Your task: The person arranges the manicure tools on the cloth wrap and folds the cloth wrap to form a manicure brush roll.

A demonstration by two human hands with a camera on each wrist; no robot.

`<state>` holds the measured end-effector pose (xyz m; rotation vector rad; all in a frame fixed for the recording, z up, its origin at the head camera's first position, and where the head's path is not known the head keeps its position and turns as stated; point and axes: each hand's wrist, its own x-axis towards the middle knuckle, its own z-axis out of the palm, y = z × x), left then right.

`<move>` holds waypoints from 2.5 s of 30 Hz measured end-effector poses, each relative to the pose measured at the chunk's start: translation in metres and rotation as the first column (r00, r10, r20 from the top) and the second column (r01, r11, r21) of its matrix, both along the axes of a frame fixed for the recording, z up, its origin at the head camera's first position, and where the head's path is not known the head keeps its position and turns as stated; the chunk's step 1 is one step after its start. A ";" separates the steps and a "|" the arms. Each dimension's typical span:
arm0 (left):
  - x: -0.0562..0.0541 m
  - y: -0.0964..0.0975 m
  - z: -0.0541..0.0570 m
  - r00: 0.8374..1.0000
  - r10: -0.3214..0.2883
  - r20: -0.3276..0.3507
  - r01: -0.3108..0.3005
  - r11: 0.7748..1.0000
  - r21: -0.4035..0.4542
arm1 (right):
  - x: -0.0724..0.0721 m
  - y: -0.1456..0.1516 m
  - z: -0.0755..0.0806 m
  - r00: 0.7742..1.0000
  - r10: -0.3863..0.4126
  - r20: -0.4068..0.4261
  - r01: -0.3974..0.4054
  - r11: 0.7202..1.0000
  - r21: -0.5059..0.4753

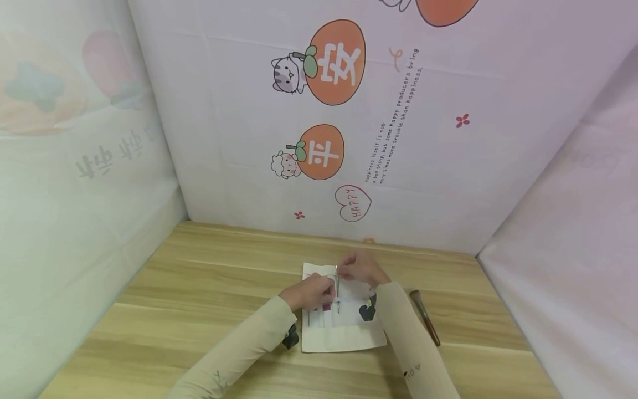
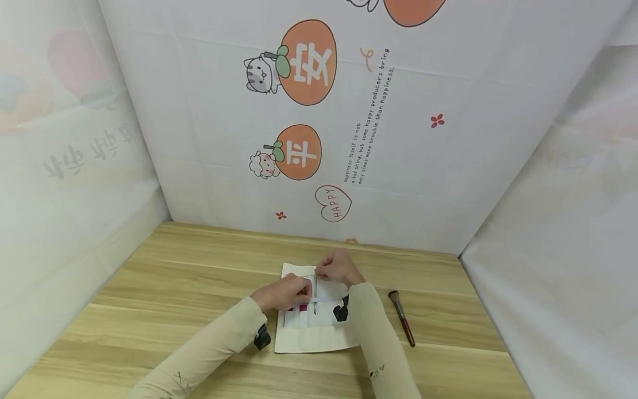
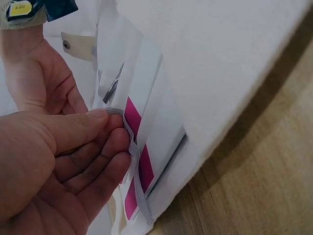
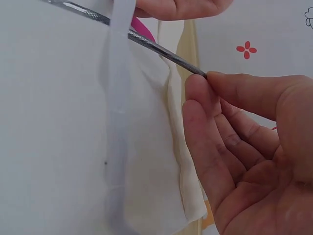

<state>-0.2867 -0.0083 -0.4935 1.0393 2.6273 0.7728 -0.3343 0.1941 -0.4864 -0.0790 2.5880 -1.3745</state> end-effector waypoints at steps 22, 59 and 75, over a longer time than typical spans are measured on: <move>-0.002 0.001 -0.002 1.000 0.002 0.031 -0.003 1.000 0.020 | 0.027 0.002 0.006 0.985 0.125 0.122 -0.141 0.982 0.129; 0.002 0.010 -0.006 0.992 0.084 0.099 -0.087 0.996 0.027 | 0.031 0.025 0.023 0.966 0.195 0.169 -0.240 0.920 0.309; 0.005 0.024 0.009 1.000 0.006 0.029 -0.004 0.999 -0.038 | 0.054 0.116 0.081 0.981 0.180 0.075 -0.192 0.822 0.537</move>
